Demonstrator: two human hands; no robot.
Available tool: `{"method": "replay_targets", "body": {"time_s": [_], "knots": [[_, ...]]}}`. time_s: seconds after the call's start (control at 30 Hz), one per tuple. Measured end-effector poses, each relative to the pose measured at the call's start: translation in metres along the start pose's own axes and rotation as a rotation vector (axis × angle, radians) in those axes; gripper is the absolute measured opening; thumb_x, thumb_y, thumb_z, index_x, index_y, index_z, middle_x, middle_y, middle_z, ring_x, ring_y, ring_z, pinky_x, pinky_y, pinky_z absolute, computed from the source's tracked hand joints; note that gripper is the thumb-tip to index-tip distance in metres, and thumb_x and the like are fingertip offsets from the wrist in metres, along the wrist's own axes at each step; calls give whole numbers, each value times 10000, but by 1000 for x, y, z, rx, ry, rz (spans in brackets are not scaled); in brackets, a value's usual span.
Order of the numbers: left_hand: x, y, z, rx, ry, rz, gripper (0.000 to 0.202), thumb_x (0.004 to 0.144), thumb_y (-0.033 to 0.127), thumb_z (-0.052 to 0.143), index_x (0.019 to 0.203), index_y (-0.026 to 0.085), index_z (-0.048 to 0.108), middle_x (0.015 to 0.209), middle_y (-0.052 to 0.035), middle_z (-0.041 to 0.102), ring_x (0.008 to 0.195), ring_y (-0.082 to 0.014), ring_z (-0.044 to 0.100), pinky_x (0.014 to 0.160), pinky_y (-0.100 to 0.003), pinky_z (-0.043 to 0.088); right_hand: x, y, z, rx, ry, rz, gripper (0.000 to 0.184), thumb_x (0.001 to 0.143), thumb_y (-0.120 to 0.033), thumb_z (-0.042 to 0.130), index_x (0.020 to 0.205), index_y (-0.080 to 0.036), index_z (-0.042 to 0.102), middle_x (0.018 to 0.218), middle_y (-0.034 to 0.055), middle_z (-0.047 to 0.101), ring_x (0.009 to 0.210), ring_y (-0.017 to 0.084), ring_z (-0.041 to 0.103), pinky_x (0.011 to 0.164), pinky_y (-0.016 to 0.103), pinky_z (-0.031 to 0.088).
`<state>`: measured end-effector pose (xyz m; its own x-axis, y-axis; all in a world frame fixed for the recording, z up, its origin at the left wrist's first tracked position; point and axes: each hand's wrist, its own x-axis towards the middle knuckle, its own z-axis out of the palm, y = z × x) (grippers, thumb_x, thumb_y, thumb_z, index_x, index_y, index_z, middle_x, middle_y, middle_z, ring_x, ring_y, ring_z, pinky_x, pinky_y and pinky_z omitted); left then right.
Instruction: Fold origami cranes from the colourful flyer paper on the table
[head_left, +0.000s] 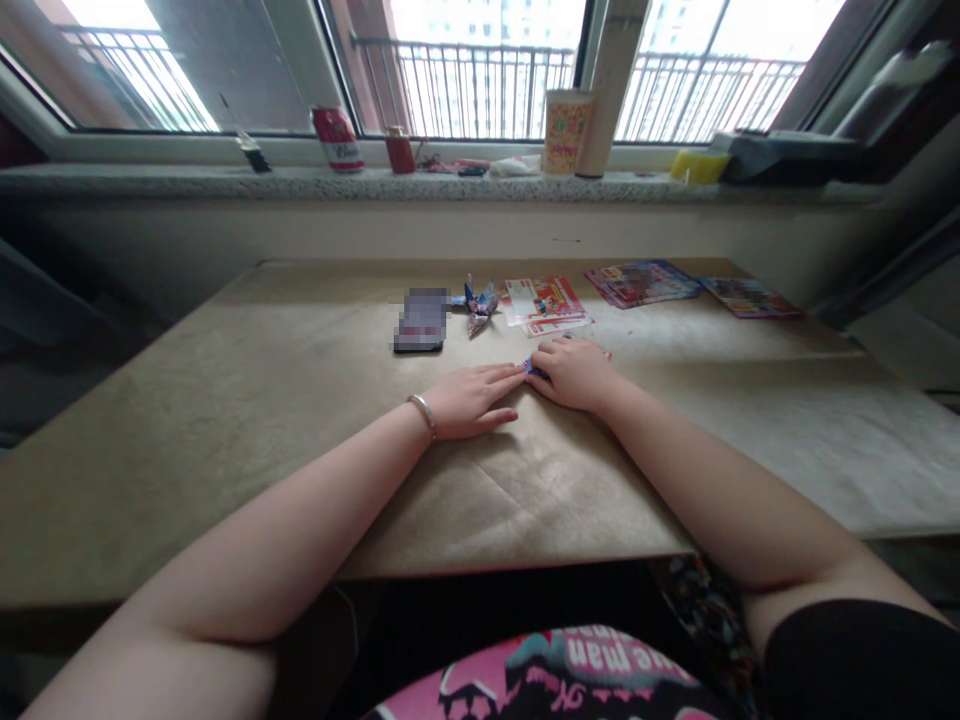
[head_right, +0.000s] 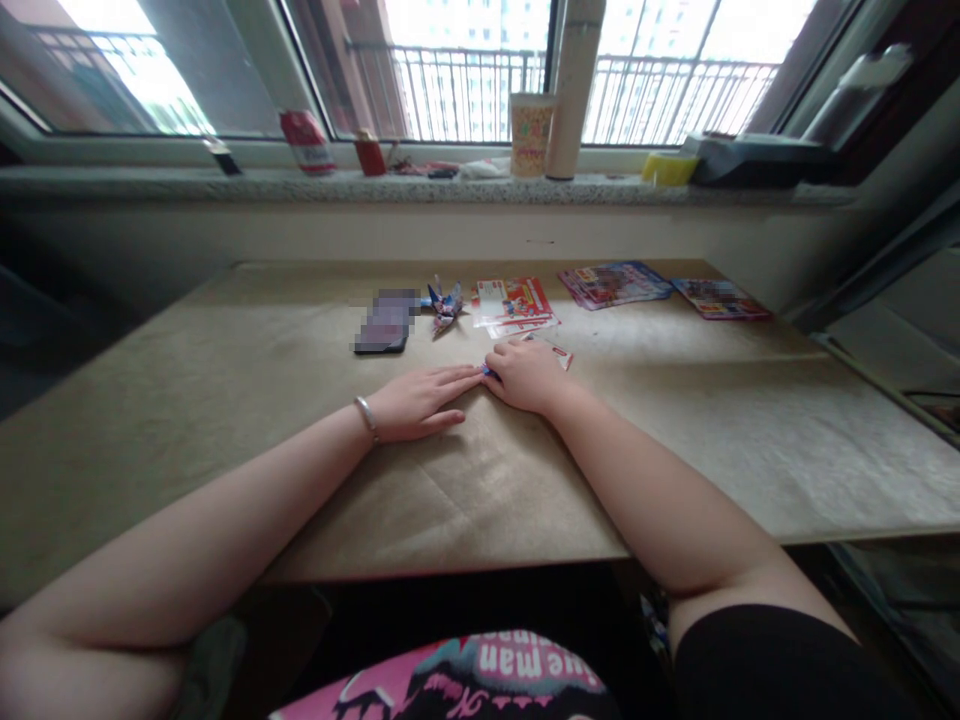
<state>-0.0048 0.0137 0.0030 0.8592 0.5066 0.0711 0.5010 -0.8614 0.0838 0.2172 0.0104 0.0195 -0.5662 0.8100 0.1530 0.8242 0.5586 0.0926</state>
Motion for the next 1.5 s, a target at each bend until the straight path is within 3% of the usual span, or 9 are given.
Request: {"method": "replay_targets", "body": {"time_s": [0.1,0.4,0.6,1.07,1.33,1.5], "knots": [[0,1,-1,-12,22,0,539,983,437,380,1436,146,409,1495,-127,433,1384,-209,403,1144,-316,312,3,6,8,72,9,78,307,946,-342,432,969,-156,675,1030,130,675,990,237,581,828,314,382],[-1,2,-3,20,112,-48,407,962,394,457,1280,170,578,1275,-102,607,1166,-228,566,1017,-348,453,8,22,25,250,-16,249,262,898,-405,528,867,-194,680,944,74,706,888,197,599,747,280,389],[0,7,-3,75,107,-97,384,949,405,482,1229,171,602,1190,-96,624,1083,-237,586,934,-353,487,11,22,26,273,-27,311,243,877,-412,576,888,-200,695,948,69,717,862,199,614,704,276,384],[2,7,-3,84,114,-109,377,940,394,497,1222,170,607,1159,-110,621,1049,-238,594,910,-364,496,12,20,22,211,-61,305,275,899,-411,528,932,-198,699,987,91,727,867,222,632,688,297,385],[2,5,-3,90,118,-88,391,936,405,498,1238,181,605,1173,-108,625,1049,-234,597,915,-358,492,10,5,8,-25,14,156,336,925,-426,496,939,-155,693,1016,149,718,1008,280,604,944,400,327],[2,5,-3,91,111,-91,415,940,403,494,1267,168,592,1187,-125,620,1064,-243,591,935,-373,490,13,-4,12,62,19,158,323,936,-418,474,962,-173,683,1019,124,725,996,271,612,911,382,356]]}}
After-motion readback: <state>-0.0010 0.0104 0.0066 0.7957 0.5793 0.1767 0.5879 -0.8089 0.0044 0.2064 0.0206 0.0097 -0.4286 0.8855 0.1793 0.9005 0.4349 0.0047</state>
